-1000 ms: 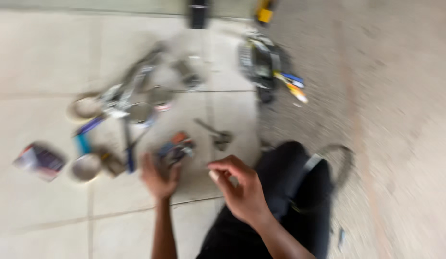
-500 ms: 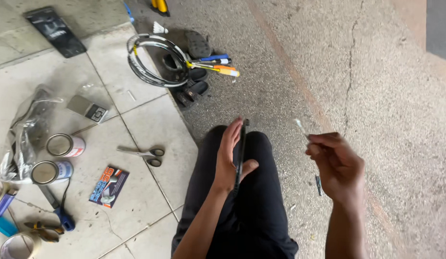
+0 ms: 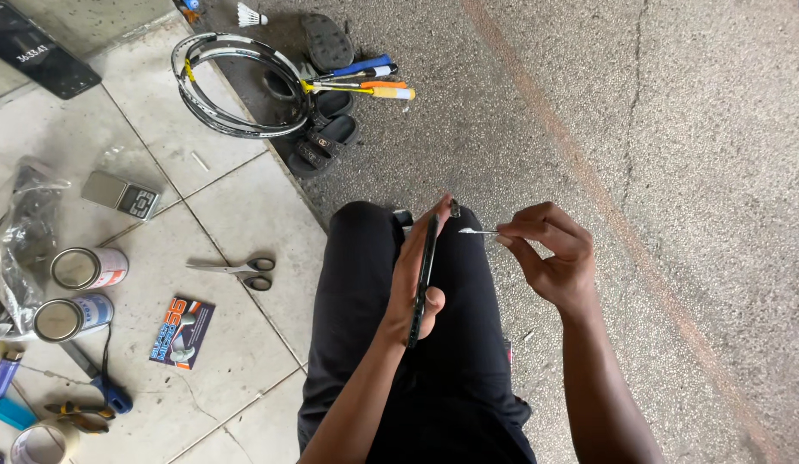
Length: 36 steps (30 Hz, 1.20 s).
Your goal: The person sits on the floor and uses a screwdriver to scrape the frame of a badminton racket. They then use scissors to cut a piece of string from a plastic bag and prepare it for use.
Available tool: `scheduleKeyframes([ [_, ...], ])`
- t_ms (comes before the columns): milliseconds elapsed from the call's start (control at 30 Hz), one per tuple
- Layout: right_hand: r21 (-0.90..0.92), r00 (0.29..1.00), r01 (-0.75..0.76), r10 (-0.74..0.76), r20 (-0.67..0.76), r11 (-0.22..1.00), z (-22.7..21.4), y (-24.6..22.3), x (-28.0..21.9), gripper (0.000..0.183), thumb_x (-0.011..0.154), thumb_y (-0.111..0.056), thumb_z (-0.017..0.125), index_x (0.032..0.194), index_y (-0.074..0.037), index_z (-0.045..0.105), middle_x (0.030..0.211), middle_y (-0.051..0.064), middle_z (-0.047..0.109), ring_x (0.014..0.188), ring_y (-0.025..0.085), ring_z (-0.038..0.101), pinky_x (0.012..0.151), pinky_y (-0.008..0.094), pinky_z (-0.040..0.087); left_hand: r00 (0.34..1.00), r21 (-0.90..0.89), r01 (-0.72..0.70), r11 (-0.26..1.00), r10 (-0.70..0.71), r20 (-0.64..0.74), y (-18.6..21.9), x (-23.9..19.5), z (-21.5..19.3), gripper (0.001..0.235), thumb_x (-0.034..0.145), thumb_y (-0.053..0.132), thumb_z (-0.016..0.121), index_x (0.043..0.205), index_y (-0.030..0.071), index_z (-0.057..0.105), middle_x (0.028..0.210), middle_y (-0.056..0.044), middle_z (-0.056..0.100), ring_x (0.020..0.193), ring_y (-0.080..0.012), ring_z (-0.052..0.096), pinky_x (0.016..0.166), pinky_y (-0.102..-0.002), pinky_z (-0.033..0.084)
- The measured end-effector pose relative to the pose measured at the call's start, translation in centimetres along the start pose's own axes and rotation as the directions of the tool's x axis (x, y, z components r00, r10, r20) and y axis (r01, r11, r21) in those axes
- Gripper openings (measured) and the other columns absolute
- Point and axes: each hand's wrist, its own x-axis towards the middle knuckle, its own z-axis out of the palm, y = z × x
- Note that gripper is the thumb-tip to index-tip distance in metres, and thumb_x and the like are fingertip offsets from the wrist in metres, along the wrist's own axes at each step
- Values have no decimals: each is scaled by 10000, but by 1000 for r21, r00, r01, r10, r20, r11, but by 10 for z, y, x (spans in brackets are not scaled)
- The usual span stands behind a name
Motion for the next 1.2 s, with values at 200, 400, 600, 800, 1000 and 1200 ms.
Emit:
scheduleKeyframes([
  [200,32,999,20,-21,26,999,4,4,5,178,858,76,845,950,-76,841,831,104,694,683,235,632,667,341,525,999,114,-39,993,37,23,5,0,-3,1249,851,991,277,1600,1,414,1651,-186,446,1557,-367,393,1291,-507,275],
  [400,87,1000,-4,3,11,996,10,11,4,169,879,72,839,966,-73,844,832,109,683,713,245,650,717,376,548,1000,136,-12,991,9,25,7,-2,-3,1238,864,993,253,1611,19,405,1659,-176,441,1580,-377,354,1303,-498,230],
  [600,153,999,-10,15,-33,988,20,20,1,129,889,50,846,962,-56,840,829,109,675,725,218,635,731,376,547,999,142,13,990,-17,27,7,-1,-3,1249,846,1009,256,1626,43,393,1670,-136,441,1595,-346,344,1297,-465,206],
  [800,170,999,-36,41,-22,985,24,24,1,118,902,43,831,974,-49,844,827,118,665,747,236,645,750,391,541,999,161,25,987,-30,29,7,-1,-3,1266,839,1018,238,1631,41,379,1679,-146,431,1602,-354,334,1293,-457,204],
  [1000,159,999,-49,51,-12,986,27,26,3,122,904,55,829,968,-47,844,833,122,672,754,245,656,747,396,542,999,168,42,985,-46,22,5,-1,-3,1280,824,1034,234,1634,54,378,1685,-134,429,1605,-338,334,1290,-446,207],
  [1200,136,997,-74,77,-13,988,26,32,0,114,906,50,836,969,-45,842,825,126,675,767,260,675,755,391,543,1000,139,14,990,-16,11,6,0,-5,1266,832,1017,272,1609,27,410,1660,-156,455,1588,-366,361,1300,-479,228],
])
